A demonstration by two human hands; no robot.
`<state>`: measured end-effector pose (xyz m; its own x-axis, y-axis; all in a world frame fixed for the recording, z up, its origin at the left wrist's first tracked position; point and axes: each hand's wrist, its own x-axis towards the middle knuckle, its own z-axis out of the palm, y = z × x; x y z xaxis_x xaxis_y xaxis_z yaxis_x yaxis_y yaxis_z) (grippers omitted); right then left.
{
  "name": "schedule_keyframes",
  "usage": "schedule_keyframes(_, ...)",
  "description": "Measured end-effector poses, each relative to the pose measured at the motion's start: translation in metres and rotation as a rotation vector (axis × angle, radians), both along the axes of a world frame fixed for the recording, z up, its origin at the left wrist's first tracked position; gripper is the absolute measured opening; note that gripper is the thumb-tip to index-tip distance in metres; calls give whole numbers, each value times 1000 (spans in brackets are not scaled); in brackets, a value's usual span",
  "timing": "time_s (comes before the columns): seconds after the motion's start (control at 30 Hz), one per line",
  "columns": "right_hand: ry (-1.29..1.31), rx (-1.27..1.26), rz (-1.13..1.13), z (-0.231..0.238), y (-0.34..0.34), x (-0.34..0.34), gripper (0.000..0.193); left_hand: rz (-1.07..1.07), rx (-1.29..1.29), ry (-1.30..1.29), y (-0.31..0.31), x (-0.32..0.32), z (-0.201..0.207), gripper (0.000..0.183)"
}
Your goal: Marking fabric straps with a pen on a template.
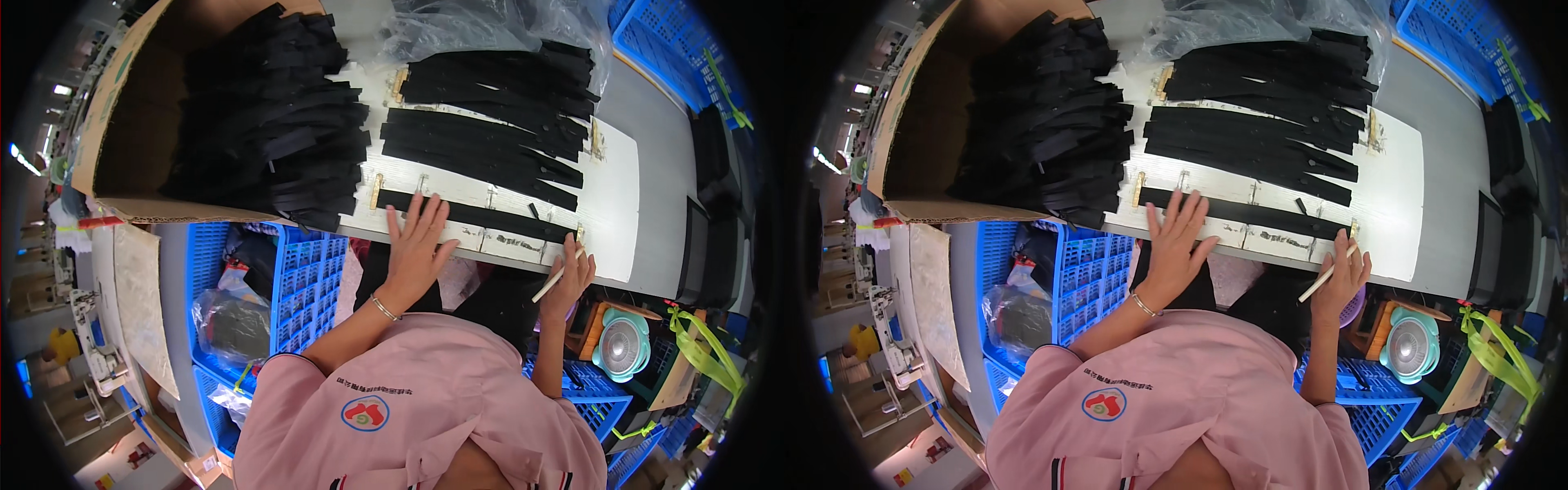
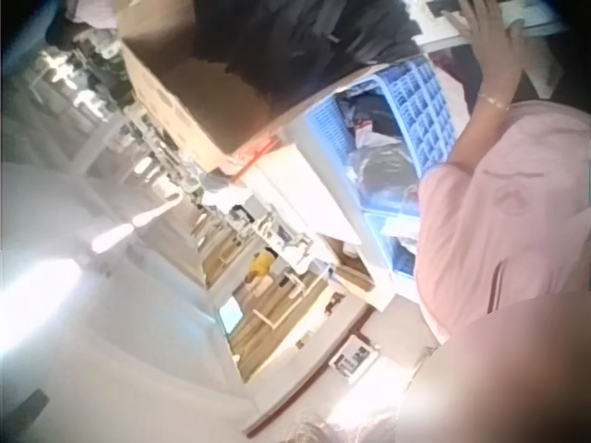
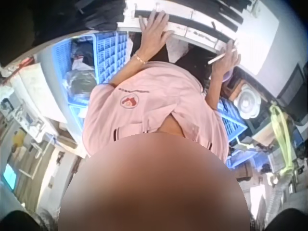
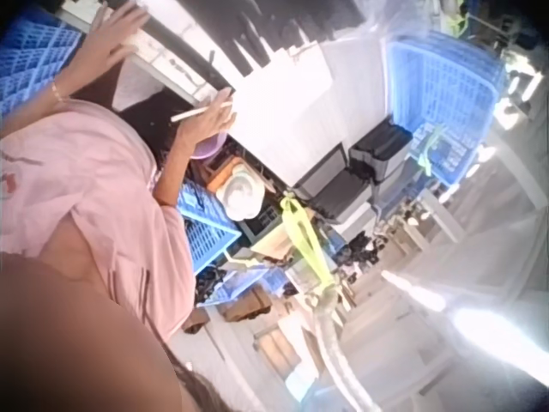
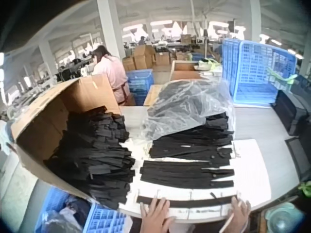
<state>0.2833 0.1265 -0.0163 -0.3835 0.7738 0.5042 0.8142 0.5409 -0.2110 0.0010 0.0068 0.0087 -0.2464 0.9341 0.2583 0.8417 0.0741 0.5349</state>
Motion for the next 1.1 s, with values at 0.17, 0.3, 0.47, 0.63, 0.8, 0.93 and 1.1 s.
schedule_keyframes(0.17,-19,2,-25,2,-7,-5,39,171,-85,66,-18,-26,-2,59)
schedule_keyframes(0.3,-39,38,-45,3,-14,-7,39,136,-105,77,-18,-40,-4,55)
schedule_keyframes(0.47,-41,42,-64,11,-12,-12,39,156,-111,105,-11,-40,-3,52)
schedule_keyframes(0.63,99,-82,-88,34,-5,-35,35,180,-90,109,-12,-39,-6,52)
schedule_keyframes(0.8,843,-747,116,65,-15,-118,32,202,-67,118,-13,-38,-9,53)
schedule_keyframes(0.93,781,-1021,297,67,-10,-170,27,212,-56,123,-12,-37,-9,55)
schedule_keyframes(1.1,786,-921,418,34,-8,-212,24,230,-17,111,-10,-35,-11,61)
